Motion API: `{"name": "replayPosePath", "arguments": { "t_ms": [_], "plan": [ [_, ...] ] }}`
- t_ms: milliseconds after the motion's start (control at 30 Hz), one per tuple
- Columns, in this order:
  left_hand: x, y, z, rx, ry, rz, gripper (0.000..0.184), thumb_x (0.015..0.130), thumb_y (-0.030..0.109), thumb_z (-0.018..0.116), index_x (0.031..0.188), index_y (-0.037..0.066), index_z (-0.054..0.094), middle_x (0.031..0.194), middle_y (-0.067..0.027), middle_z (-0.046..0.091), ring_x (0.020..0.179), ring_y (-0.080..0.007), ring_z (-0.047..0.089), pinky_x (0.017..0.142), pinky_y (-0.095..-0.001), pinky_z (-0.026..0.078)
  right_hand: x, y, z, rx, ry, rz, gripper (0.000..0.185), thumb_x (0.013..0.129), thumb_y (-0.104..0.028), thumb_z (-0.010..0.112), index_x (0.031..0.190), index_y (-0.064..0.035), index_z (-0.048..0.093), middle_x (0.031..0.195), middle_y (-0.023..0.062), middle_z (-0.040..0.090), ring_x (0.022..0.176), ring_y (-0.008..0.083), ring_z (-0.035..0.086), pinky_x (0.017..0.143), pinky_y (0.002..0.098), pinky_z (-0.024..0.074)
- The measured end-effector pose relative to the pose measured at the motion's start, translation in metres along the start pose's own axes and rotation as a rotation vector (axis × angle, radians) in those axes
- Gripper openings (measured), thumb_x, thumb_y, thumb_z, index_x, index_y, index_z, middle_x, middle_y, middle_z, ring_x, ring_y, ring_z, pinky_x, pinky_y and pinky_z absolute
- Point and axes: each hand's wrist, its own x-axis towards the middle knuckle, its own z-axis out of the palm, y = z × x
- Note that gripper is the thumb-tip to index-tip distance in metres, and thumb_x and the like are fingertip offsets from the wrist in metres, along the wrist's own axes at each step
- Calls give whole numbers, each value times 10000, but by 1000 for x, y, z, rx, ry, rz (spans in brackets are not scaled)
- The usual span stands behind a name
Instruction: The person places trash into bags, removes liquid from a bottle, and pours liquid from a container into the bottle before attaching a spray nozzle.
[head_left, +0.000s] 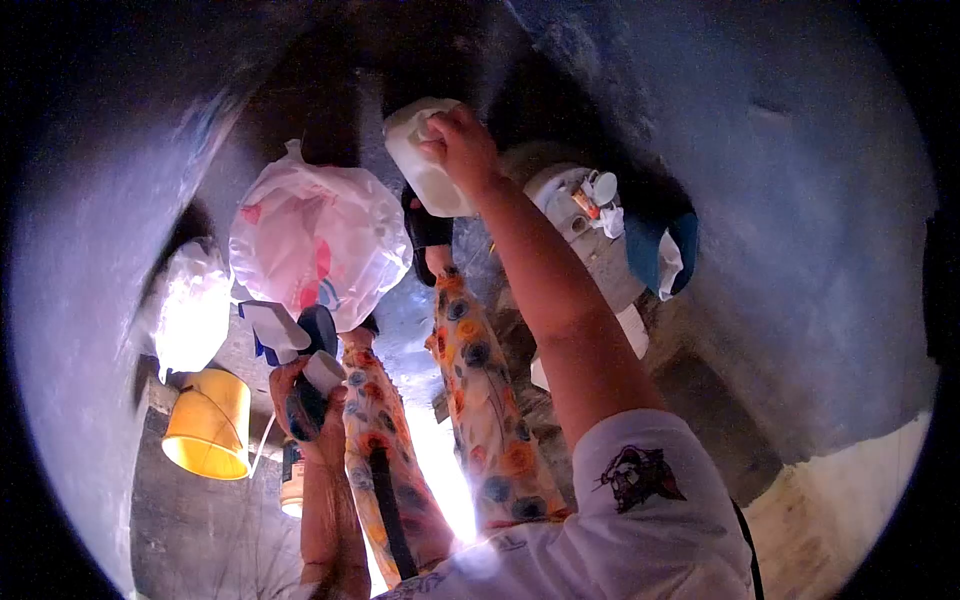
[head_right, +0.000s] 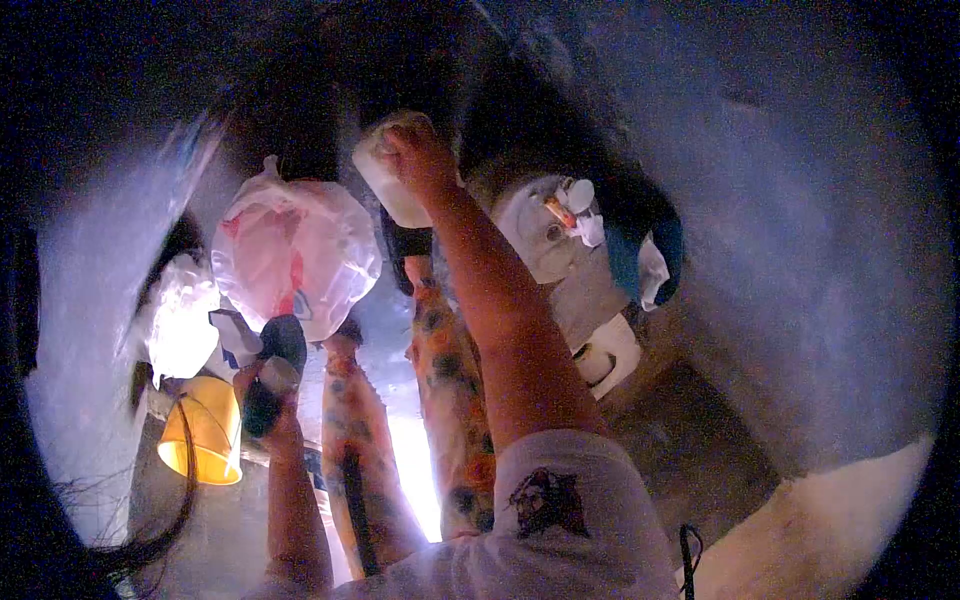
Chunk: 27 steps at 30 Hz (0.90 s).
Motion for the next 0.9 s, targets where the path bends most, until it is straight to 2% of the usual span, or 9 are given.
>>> {"name": "replayPosePath", "arguments": {
  "t_ms": [100, 300, 500, 567, 633, 667, 700, 800, 900],
  "plan": [
    [-2, 1, 2, 30, -23, 19, 489, 667, 322, 694, 1001, 23, 499, 939, -89, 501, 905, -247, 475, 808, -364, 374, 1, -10, -9, -69, -16, -10, 318, 675, -206, 683, 948, -99, 559, 996, 134, 517, 877, 321, 540, 729, 415, 458],
    [-5, -1, 5, -17, -88, 89, 559, 669, 435, 687, 1007, 31, 500, 925, -86, 489, 877, -238, 475, 776, -359, 377, -58, -38, 2, 84, 356, -36, 222, 702, -168, 641, 893, -82, 568, 992, 155, 506, 844, 326, 533, 711, 428, 454],
    [-16, -23, 0, -54, -103, 176, 623, 645, 537, 699, 994, 48, 536, 863, -93, 490, 814, -240, 503, 692, -349, 416, -187, -50, 37, 262, 159, 344, 63, 715, -97, 624, 741, -60, 581, 879, 135, 539, 825, 306, 537, 708, 403, 439],
    [-21, -34, -6, -28, -158, 172, 614, 633, 540, 706, 981, 63, 539, 875, -91, 496, 820, -246, 512, 700, -350, 426, -225, -48, 41, 79, -95, 541, 70, 721, -128, 623, 765, -80, 596, 818, 117, 557, 835, 305, 541, 702, 398, 446],
    [-28, -44, -11, -18, -220, 128, 615, 616, 536, 721, 973, 69, 539, 881, -88, 500, 823, -251, 518, 710, -346, 427, -296, -19, 104, 199, 321, 704, 124, 750, -211, 586, 772, -92, 612, 764, 118, 575, 799, 322, 559, 704, 397, 454],
    [-34, -61, -22, 38, -359, 174, 554, 640, 179, 720, 1095, 21, 445, 1039, -65, 475, 906, -184, 497, 717, -276, 438, -324, -9, 115, 119, 110, 849, 135, 754, -225, 586, 769, -95, 616, 761, 126, 588, 783, 322, 571, 698, 396, 459],
    [-39, -72, -27, 69, -405, 182, 555, 638, 187, 721, 1092, 22, 447, 1036, -66, 476, 905, -187, 498, 717, -279, 438, -348, 0, 125, 37, -109, 986, 146, 757, -240, 585, 767, -97, 619, 759, 135, 601, 766, 321, 584, 691, 395, 465],
    [-51, -86, -17, 103, -353, 163, 557, 633, 213, 723, 1083, 25, 454, 1027, -69, 480, 901, -193, 501, 718, -286, 437, -399, 33, 170, -136, -281, 1103, 177, 763, -258, 588, 741, -85, 616, 734, 135, 620, 730, 318, 602, 657, 394, 473],
    [-58, -96, -4, 129, -325, 147, 561, 627, 239, 726, 1074, 29, 461, 1017, -73, 483, 897, -199, 504, 719, -293, 436, -429, 58, 202, -35, 7, 1117, 185, 749, -285, 606, 729, -102, 630, 744, 110, 636, 729, 282, 617, 630, 386, 481]
  ]
}}
